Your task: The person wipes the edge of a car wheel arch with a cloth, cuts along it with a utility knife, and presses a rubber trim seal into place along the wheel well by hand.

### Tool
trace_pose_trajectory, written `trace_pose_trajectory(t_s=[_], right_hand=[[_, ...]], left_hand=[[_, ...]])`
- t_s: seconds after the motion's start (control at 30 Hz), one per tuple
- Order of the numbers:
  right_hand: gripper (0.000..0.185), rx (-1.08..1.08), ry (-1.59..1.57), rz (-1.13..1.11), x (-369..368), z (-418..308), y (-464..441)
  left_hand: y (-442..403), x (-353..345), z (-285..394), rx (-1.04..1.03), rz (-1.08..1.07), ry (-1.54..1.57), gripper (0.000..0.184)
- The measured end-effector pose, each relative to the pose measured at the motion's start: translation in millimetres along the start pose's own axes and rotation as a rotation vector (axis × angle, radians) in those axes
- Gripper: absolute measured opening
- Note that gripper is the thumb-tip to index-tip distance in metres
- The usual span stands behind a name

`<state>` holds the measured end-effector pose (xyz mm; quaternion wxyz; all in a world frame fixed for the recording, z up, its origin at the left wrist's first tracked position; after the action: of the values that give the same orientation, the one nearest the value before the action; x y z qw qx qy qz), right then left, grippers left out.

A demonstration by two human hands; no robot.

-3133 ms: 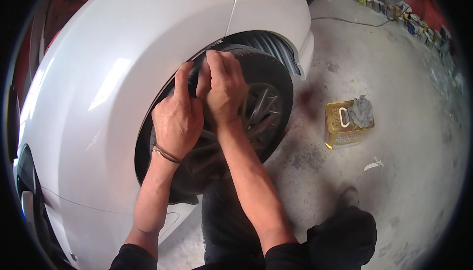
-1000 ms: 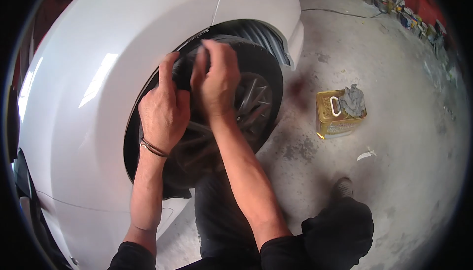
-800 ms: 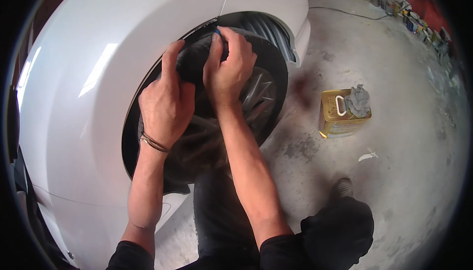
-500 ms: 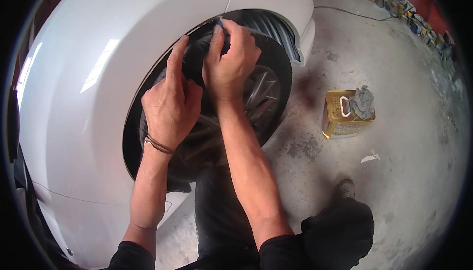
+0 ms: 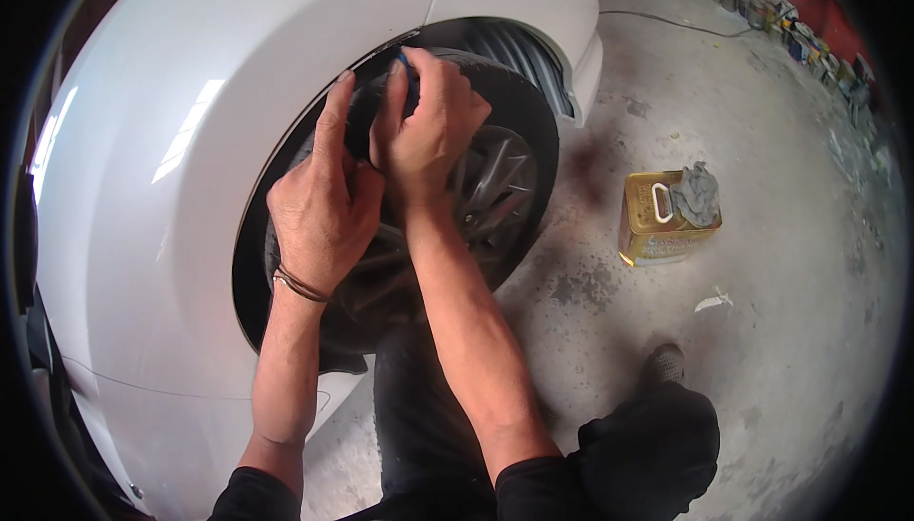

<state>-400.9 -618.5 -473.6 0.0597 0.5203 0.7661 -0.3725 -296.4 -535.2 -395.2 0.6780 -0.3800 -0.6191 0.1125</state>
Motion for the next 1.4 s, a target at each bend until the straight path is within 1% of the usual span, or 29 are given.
trace_pose_trajectory(t_s=[0.07,0.1,0.2,0.23,0.27,0.33,0.37,0.4,0.53,0.6,0.7,0.93,1.03,1.13,1.2,1.27,1.4], right_hand=[[0.018,-0.047,-0.017,-0.008,-1,4,0],[0.018,-0.141,-0.018,0.001,1,6,-5],[0.018,-0.139,-0.001,-0.031,2,4,-6],[0.018,-0.013,0.03,-0.012,-1,-2,-2],[0.018,-0.011,0.031,-0.009,0,0,-3],[0.018,-0.085,0.025,-0.029,1,4,-6],[0.017,-0.146,0.009,-0.001,1,9,-9],[0.017,-0.147,0.009,0.0,2,8,-9],[0.015,-0.087,-0.008,-0.023,0,0,-10],[0.014,-0.068,0.041,-0.014,1,0,-12],[0.015,-0.088,0.111,-0.021,1,-1,-11],[0.016,-0.042,0.125,-0.04,4,-2,-9],[0.016,-0.001,0.146,0.0,-2,6,-12],[0.016,-0.244,0.121,0.045,3,26,-20],[0.014,-0.246,0.09,0.029,12,22,-19],[0.013,-0.117,0.048,-0.007,10,15,-11],[0.017,-0.025,0.061,-0.036,6,0,-11]], left_hand=[[-1,0,0,-0.004,0.012,0.005,0.093],[-1,1,0,-0.011,0.002,-0.003,0.094],[-1,2,1,-0.014,-0.013,-0.014,0.094],[-1,2,1,-0.01,-0.02,-0.016,0.094],[-2,3,2,-0.013,-0.019,-0.014,0.094],[-1,3,1,-0.002,-0.041,-0.021,0.095],[-1,3,1,-0.004,-0.042,-0.022,0.095],[-1,3,1,-0.008,-0.036,-0.017,0.095],[-3,4,1,-0.003,-0.046,-0.022,0.096],[-4,4,1,-0.001,-0.052,-0.022,0.096],[-2,3,-1,-0.012,-0.047,-0.012,0.096],[-3,4,0,-0.001,-0.043,-0.018,0.095],[-3,5,1,0.004,-0.058,-0.012,0.095],[-2,6,1,-0.025,-0.038,0.005,0.095],[-3,6,0,-0.023,-0.034,-0.009,0.095],[-3,5,1,-0.021,-0.036,-0.015,0.095],[-3,6,1,0.008,-0.061,0.006,0.096]])
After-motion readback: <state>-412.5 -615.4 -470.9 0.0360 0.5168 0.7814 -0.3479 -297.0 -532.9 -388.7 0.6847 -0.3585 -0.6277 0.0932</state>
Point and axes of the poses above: each hand's wrist, its own y-axis away from the middle knuckle, its own x-axis out of the back of the hand, z = x × y, the point moved 5 cm from there along -y, towards the middle knuckle, and after that the axes turned 8 degrees about z, right-handed, at the moved point
